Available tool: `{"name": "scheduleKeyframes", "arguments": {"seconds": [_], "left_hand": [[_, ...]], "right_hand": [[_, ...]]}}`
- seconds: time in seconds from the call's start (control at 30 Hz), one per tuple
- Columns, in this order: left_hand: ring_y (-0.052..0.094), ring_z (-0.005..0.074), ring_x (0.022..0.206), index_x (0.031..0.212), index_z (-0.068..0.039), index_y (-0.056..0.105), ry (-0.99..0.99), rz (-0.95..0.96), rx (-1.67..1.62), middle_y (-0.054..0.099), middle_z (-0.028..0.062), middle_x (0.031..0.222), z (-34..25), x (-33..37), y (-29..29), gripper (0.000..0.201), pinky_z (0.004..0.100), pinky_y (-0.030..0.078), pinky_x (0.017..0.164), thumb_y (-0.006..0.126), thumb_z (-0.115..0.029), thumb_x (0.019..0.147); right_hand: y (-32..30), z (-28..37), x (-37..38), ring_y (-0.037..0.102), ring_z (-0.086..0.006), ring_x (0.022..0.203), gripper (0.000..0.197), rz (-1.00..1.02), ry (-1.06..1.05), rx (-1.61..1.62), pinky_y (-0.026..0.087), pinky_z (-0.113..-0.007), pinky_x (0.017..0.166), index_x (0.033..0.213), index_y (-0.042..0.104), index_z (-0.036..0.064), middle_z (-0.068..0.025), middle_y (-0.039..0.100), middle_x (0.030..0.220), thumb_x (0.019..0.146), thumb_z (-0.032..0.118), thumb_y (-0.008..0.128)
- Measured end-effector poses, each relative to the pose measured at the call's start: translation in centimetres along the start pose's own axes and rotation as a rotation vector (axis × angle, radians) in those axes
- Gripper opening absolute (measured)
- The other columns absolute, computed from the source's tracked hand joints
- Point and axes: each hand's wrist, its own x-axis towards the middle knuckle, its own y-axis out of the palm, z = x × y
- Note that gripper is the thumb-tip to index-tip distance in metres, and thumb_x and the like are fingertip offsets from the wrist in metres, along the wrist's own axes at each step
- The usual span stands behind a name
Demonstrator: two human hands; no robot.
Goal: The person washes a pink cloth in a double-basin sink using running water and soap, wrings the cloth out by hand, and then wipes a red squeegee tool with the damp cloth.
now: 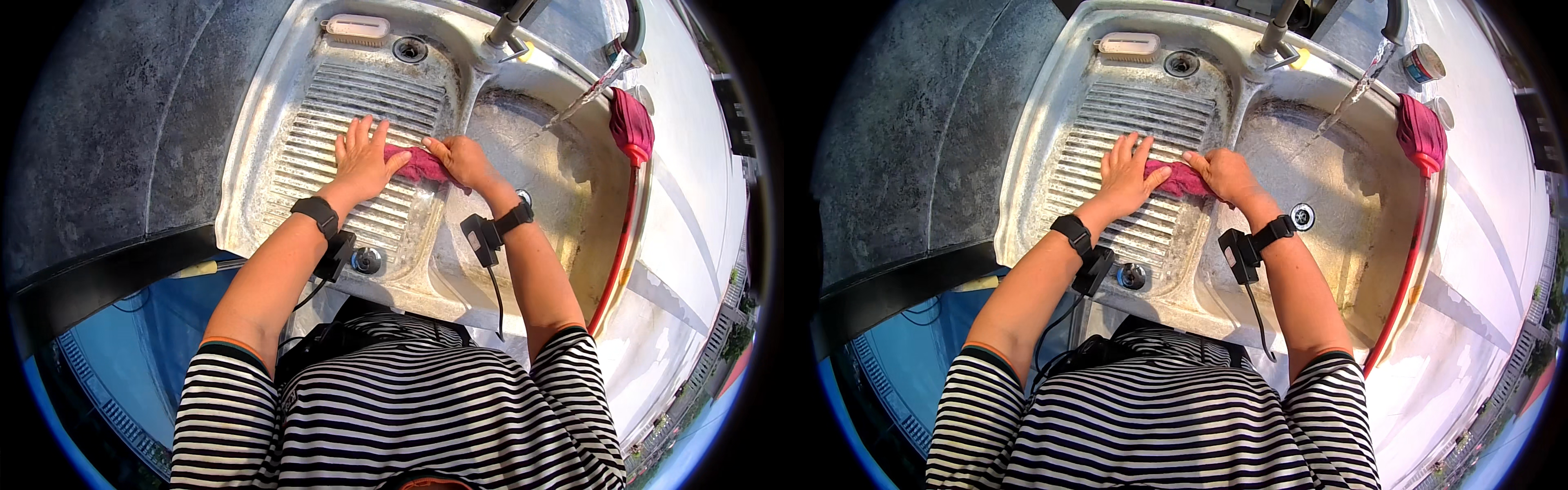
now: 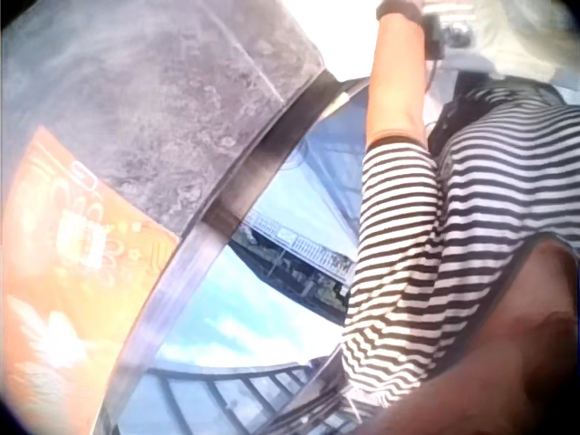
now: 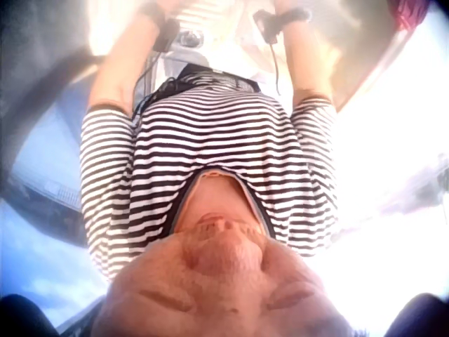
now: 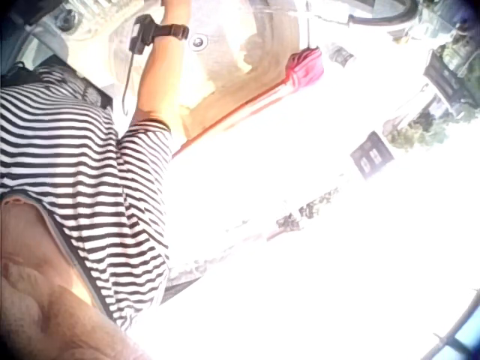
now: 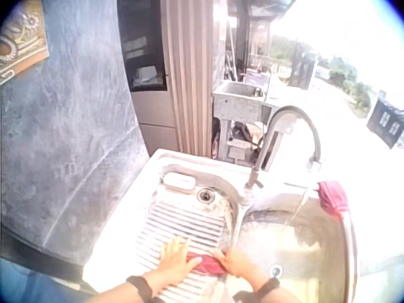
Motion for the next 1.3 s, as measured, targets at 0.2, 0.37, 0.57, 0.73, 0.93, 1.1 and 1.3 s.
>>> {"name": "scheduleKeyframes", "arguments": {"seconds": [0.2, 0.37, 0.57, 0.73, 0.93, 1.1, 1.3], "left_hand": [[0.03, 0.0328, 0.126, 0.124, -0.01, 0.05, 0.063, -0.148, -0.262, 0.038, 0.0158, 0.132, -4.4, -0.7, -1.7, 0.046, 0.0447, 0.025, 0.104, 0.058, -0.035, 0.086], [0.054, 0.0246, 0.106, 0.114, -0.006, 0.058, 0.097, 0.043, -0.624, 0.056, 0.0124, 0.113, -10.0, -0.2, -1.2, 0.029, 0.0348, 0.043, 0.091, 0.06, -0.019, 0.087], [0.058, 0.0142, 0.092, 0.116, -0.003, 0.055, -0.07, 0.168, -1.018, 0.06, 0.0062, 0.104, -15.3, 2.0, 0.4, 0.03, 0.0267, 0.047, 0.074, 0.057, -0.015, 0.088], [0.059, 0.0177, 0.093, 0.123, -0.005, 0.05, -0.18, 0.12, -1.116, 0.06, 0.0082, 0.105, -17.1, 5.2, 3.7, 0.039, 0.0286, 0.048, 0.076, 0.059, -0.015, 0.086], [0.062, 0.024, 0.096, 0.126, -0.006, 0.047, 0.352, -0.333, -0.383, 0.062, 0.0128, 0.106, -19.4, 7.6, 4.5, 0.055, 0.0323, 0.049, 0.083, 0.068, -0.013, 0.076], [0.062, 0.0167, 0.079, 0.116, -0.006, 0.055, 0.14, 0.189, -0.686, 0.064, 0.0046, 0.083, -19.6, 9.4, 2.4, 0.05, 0.0289, 0.049, 0.071, 0.074, -0.017, 0.072], [0.058, 0.0151, 0.073, 0.098, -0.003, 0.061, 0.378, -0.014, -0.513, 0.061, 0.0033, 0.08, -17.8, 10.4, 4.5, 0.032, 0.0273, 0.047, 0.07, 0.074, -0.016, 0.072]], "right_hand": [[-8.1, -9.0, -5.0, 0.052, -0.0093, 0.053, 0.027, -0.216, 0.107, 0.648, 0.043, -0.027, 0.049, 0.074, 0.059, 0.0065, 0.0001, 0.057, 0.064, 0.079, 0.029, 0.073], [-9.1, -10.9, -2.3, 0.057, -0.01, 0.067, 0.017, -0.254, 0.049, 0.579, 0.045, -0.024, 0.057, 0.094, 0.063, 0.0014, -0.0019, 0.061, 0.077, 0.077, 0.004, 0.066], [-9.6, -9.6, -2.7, 0.06, -0.0118, 0.064, 0.022, -0.385, 0.002, 0.632, 0.046, -0.025, 0.053, 0.092, 0.063, -0.0005, -0.0045, 0.063, 0.077, 0.071, -0.006, 0.06], [-10.8, -9.6, -3.1, 0.06, -0.0109, 0.065, 0.017, -0.408, -0.11, 0.753, 0.047, -0.023, 0.054, 0.09, 0.064, 0.0009, -0.004, 0.064, 0.077, 0.073, -0.002, 0.065], [-11.8, -10.2, -3.6, 0.062, -0.0117, 0.077, 0.016, -0.209, -0.161, 0.851, 0.05, -0.023, 0.068, 0.094, 0.061, 0.0036, -0.0031, 0.064, 0.084, 0.079, 0.006, 0.067], [-12.2, -12.2, -3.1, 0.062, -0.0134, 0.08, 0.034, -0.202, -0.238, 0.924, 0.05, -0.024, 0.067, 0.11, 0.056, -0.0002, -0.0064, 0.063, 0.089, 0.078, 0.0, 0.066], [-11.1, -12.2, -2.3, 0.061, -0.0143, 0.078, 0.038, -0.281, -0.142, 1.086, 0.049, -0.024, 0.066, 0.114, 0.055, -0.0004, -0.0075, 0.063, 0.09, 0.077, 0.001, 0.067]]}}
